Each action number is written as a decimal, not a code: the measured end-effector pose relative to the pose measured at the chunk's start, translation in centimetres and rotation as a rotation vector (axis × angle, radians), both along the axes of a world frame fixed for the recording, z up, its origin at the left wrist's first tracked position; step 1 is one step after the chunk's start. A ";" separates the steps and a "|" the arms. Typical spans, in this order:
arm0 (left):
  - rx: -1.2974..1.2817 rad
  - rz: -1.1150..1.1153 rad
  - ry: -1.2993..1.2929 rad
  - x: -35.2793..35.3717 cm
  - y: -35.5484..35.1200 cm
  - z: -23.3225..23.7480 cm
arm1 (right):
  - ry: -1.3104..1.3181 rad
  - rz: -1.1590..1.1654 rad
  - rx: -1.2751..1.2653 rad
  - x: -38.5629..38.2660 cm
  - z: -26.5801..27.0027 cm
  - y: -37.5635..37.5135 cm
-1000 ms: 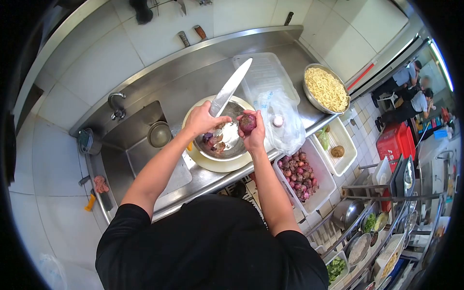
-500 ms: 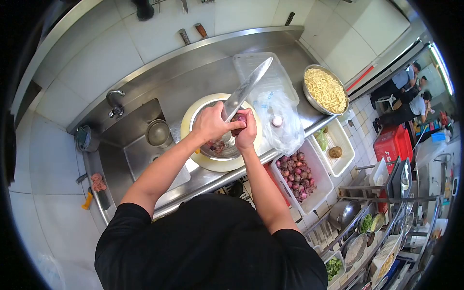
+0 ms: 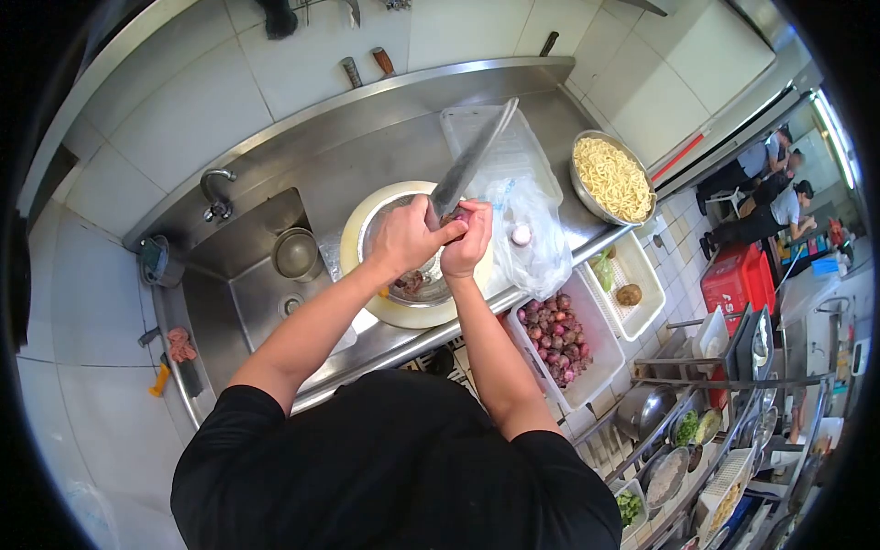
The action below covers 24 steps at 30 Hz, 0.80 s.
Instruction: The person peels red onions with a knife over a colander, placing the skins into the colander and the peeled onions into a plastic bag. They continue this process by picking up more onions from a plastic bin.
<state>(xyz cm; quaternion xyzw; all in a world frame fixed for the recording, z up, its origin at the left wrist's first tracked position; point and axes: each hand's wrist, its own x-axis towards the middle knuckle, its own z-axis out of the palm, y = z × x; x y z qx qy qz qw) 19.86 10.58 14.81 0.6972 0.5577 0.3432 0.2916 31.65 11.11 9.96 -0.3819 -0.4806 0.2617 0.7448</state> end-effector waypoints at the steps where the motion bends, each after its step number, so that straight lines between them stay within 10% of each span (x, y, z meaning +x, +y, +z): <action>1: -0.011 0.004 -0.017 0.0 -0.1 -0.1 | 0.001 -0.002 0.013 0.1 0.1 0.0; 10: 0.042 -0.048 -0.030 -0.8 -0.1 -0.3 | 0.074 0.361 -0.365 1.2 1.9 -1.0; 13: 0.004 -0.001 -0.110 0.2 -0.9 -2.0 | -0.215 -0.046 0.021 -0.1 -0.1 -0.3; 17: 0.033 -0.030 -0.179 0.5 -0.7 -3.1 | -0.082 -0.011 0.002 -0.3 -0.7 -0.4; 24: -0.024 0.019 -0.294 0.2 1.3 -5.5 | 0.129 0.259 -0.546 0.5 0.3 -1.1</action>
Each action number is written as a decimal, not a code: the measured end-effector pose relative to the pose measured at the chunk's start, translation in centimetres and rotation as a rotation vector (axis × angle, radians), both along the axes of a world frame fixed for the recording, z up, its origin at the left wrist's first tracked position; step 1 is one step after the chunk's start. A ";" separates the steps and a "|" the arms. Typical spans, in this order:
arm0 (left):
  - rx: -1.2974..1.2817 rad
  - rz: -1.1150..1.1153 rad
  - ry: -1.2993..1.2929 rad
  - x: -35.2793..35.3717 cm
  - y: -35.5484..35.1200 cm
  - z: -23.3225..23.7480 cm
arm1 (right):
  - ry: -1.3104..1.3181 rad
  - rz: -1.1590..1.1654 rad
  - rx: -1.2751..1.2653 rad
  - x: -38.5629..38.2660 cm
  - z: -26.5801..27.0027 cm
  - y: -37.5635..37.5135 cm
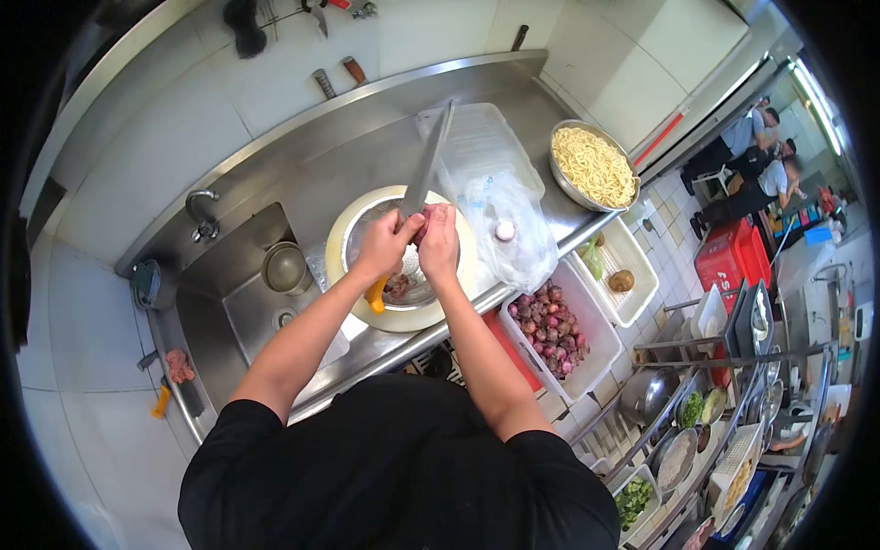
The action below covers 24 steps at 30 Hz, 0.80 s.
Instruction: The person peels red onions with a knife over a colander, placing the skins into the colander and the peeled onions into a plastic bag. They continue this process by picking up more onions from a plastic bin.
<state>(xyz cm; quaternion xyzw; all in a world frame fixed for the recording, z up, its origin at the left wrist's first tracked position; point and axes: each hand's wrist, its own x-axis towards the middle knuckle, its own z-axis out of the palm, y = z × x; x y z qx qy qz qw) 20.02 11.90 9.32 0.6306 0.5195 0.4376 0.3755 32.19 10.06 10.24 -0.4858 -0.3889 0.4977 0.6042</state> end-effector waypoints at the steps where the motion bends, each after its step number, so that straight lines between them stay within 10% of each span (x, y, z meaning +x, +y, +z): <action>1: -0.020 0.030 0.006 -0.2 0.3 -0.5 | 0.123 0.127 -0.047 1.2 -0.7 0.3; 8: -0.099 0.136 0.134 -1.6 0.6 1.1 | 0.369 0.537 -0.131 4.7 -3.3 0.4; 15: -0.086 0.045 0.308 -2.0 -2.2 -0.2 | -0.321 0.070 -0.146 4.7 -6.7 1.6; 24: -0.083 0.013 0.739 -4.5 -0.3 3.4 | 0.409 0.393 -0.139 7.6 -3.2 -0.5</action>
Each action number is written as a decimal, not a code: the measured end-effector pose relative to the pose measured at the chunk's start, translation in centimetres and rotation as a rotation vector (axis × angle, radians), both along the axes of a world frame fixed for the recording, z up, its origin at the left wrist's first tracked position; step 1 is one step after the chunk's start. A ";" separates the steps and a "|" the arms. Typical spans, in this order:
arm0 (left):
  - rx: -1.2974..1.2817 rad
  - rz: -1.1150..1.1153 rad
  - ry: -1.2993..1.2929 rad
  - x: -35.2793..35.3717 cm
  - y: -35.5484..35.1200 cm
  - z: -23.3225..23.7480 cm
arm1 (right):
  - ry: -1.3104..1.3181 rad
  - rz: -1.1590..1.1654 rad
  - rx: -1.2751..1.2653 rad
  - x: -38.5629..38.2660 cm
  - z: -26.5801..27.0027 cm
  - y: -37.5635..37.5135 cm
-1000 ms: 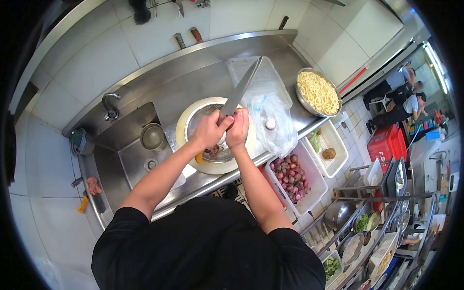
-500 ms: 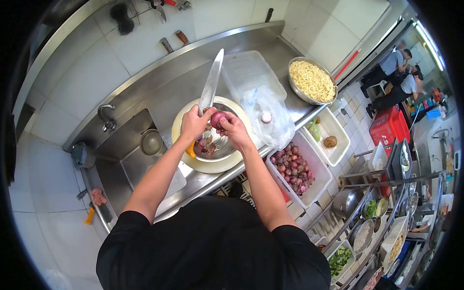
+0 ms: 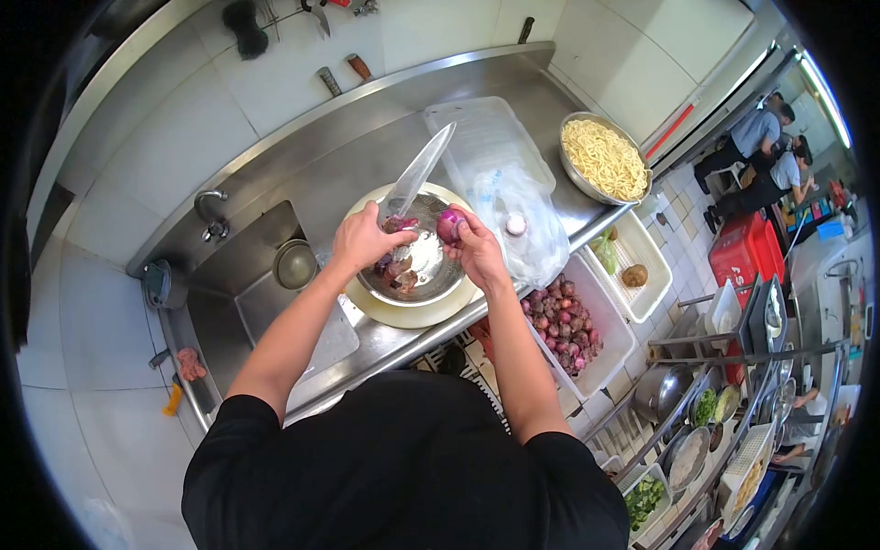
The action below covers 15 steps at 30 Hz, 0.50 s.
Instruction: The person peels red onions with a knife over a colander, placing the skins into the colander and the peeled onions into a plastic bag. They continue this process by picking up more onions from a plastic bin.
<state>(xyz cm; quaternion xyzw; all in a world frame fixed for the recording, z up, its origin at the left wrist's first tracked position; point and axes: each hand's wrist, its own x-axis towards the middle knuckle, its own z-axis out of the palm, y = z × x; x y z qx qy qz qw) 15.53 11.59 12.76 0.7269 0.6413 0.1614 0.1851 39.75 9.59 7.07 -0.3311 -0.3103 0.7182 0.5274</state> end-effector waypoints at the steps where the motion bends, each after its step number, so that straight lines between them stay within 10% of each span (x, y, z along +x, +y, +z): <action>1: -0.022 -0.024 -0.029 -0.1 0.2 0.4 | 0.044 0.012 0.005 0.0 0.1 -0.1; 9: 0.109 -0.341 -0.287 0.5 1.9 0.2 | -0.057 0.070 -0.021 -0.6 2.2 -1.1; 15: 0.037 -0.142 -0.191 -0.7 2.9 -0.8 | -0.091 -0.005 -0.038 0.1 1.4 -1.0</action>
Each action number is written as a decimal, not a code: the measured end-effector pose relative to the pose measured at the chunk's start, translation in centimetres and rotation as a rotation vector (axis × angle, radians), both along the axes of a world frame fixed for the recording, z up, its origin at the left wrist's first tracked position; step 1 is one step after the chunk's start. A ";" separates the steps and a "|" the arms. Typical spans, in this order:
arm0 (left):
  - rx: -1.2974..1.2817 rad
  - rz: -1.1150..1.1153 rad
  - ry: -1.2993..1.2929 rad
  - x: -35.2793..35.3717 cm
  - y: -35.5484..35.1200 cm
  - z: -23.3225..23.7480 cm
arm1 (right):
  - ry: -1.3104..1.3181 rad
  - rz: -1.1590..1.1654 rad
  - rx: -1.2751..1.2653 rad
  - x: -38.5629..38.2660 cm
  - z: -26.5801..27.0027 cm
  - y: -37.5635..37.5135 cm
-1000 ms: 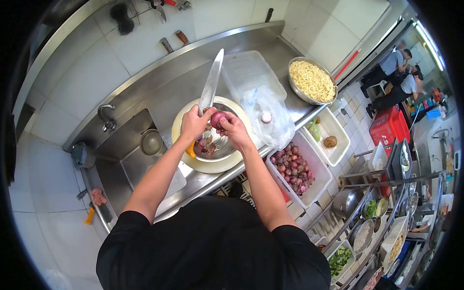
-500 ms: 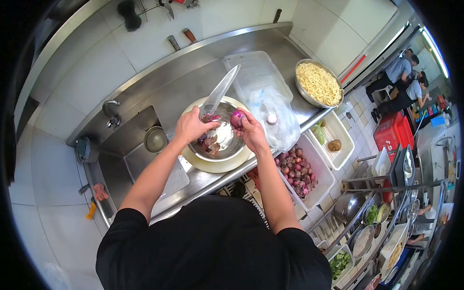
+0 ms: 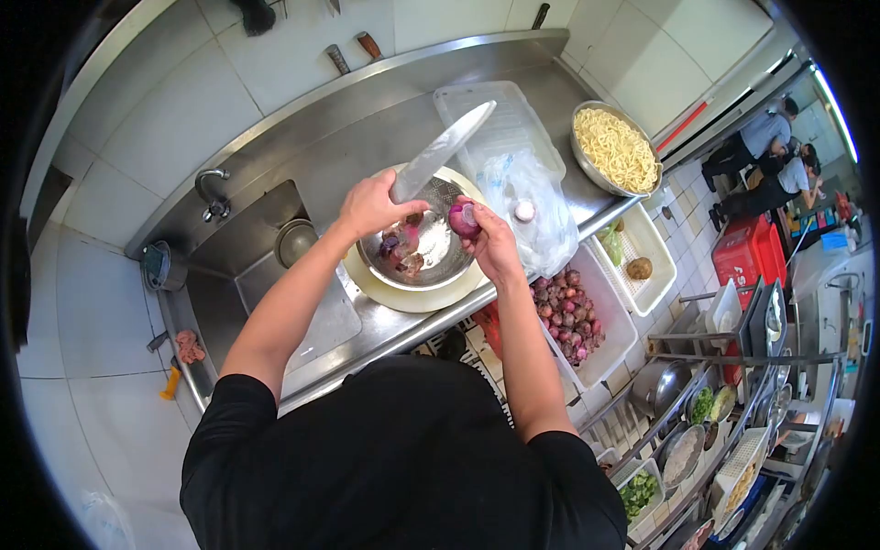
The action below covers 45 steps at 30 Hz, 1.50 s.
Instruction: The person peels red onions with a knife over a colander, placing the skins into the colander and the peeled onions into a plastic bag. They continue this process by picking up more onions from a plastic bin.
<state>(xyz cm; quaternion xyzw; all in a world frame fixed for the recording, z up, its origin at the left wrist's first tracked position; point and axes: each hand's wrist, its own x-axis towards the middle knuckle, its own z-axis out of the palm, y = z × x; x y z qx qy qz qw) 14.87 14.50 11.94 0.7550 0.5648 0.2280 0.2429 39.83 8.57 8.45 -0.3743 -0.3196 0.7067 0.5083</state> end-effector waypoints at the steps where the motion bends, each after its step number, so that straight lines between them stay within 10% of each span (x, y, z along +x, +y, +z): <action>1: -0.014 0.013 0.007 -0.1 -0.2 0.4 | 0.003 -0.006 -0.006 -0.1 0.0 -0.1; 24: 0.159 -0.408 -0.051 2.7 -3.5 3.7 | -0.180 -0.353 0.160 -4.5 1.2 -0.9; 45: 0.357 -0.389 -0.127 1.5 -3.3 3.0 | -0.160 -0.155 0.115 -4.2 1.1 -0.5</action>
